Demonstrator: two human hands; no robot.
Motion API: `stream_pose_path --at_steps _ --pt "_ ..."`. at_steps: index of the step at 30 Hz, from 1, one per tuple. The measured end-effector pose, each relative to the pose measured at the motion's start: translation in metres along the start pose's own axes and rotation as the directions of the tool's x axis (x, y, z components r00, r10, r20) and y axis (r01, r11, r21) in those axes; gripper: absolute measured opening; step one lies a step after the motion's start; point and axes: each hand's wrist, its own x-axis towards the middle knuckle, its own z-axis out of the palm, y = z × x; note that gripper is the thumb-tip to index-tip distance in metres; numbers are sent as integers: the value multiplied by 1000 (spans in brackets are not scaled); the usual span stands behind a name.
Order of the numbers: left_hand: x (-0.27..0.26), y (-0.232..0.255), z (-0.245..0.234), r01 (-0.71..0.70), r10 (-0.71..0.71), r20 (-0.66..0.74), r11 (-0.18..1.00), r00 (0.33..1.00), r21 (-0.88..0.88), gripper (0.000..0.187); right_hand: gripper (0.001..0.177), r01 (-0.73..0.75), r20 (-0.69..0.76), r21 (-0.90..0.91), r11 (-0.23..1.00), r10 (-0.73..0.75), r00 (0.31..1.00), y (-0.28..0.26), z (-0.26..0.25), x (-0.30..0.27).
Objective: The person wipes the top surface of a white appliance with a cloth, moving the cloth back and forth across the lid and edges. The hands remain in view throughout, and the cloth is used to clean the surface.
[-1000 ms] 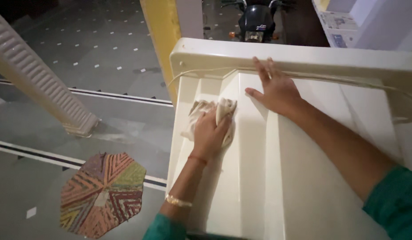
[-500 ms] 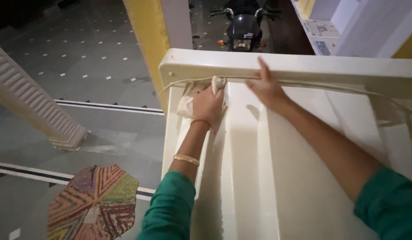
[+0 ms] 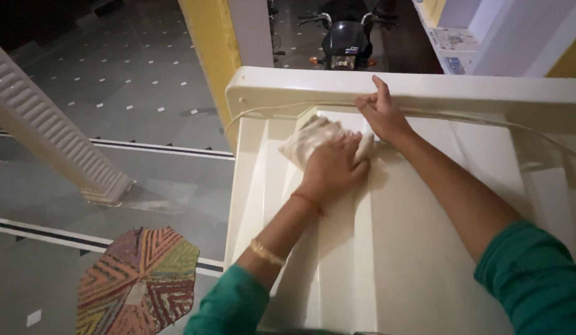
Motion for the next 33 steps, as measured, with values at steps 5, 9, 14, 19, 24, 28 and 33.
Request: stream_pose_path --at_steps 5,9,14,19,24,28,33 --pt "-45 42 -39 55 -49 42 988 998 -143 61 88 -39 38 -31 999 40 999 -6 -3 -5" --pt "-74 64 -63 6 0 32 979 999 -201 62 91 -41 45 -70 997 44 998 -18 -1 -9" --pt "-68 62 -59 6 -4 9 977 1000 -213 57 91 -66 68 -126 990 75 995 -33 -5 -17" --pt "-27 24 -29 26 -18 62 991 998 -132 56 90 -5 104 -225 974 29 994 -33 -4 -15" --pt "16 -22 12 -28 29 -35 999 999 33 50 91 -93 60 -140 986 102 993 -22 -3 -8" --pt "43 -59 37 0 21 -131 987 991 163 49 90 -85 76 -115 990 94 993 -20 -5 -10" --pt "60 -102 38 234 -259 -110 951 960 -201 45 93 -81 99 -77 994 88 991 -25 -8 -13"
